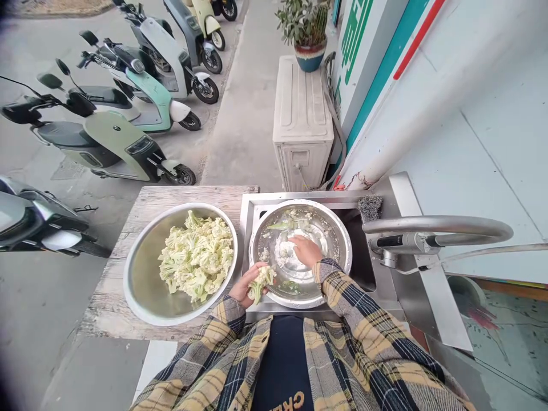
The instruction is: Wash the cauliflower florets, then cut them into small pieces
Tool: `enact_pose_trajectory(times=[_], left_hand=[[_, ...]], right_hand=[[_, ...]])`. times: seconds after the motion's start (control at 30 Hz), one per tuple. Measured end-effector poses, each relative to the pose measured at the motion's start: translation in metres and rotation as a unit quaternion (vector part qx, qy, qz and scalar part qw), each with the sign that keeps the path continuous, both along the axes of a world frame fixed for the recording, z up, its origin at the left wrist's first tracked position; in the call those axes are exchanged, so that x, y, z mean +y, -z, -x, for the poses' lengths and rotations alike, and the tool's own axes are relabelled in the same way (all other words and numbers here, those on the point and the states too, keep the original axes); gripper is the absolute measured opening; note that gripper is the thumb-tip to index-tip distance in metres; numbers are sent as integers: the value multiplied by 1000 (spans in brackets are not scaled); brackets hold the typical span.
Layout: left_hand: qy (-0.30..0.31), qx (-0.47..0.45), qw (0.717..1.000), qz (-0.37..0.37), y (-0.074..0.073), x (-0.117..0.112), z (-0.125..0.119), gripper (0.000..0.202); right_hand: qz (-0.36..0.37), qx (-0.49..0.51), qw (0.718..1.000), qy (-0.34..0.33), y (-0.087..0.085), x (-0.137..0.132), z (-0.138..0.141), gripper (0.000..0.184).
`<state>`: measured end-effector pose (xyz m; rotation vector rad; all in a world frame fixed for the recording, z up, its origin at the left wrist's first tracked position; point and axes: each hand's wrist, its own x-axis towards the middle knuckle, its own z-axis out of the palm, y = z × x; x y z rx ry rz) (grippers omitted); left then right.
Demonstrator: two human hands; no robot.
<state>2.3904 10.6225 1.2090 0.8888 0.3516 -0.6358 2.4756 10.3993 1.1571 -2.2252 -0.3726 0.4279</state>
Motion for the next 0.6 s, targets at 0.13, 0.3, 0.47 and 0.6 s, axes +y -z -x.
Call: enact_pose_trajectory(times=[0.13, 0.3, 0.47, 0.6], left_hand=[[-17, -13, 1000, -13, -3, 3, 0, 31], [-33, 15, 996, -87, -1, -2, -6, 34], [-5, 73, 991, -112, 0, -20, -15, 51], [0, 86, 992, -96, 2, -37, -19, 50]], right_hand=[[19, -9, 996, -88, 14, 28, 12, 47], [14, -9, 1000, -6, -3, 34, 20, 28], [-118, -10, 990, 78, -39, 17, 35, 31], [-166, -46, 985, -20, -47, 20, 49, 35]])
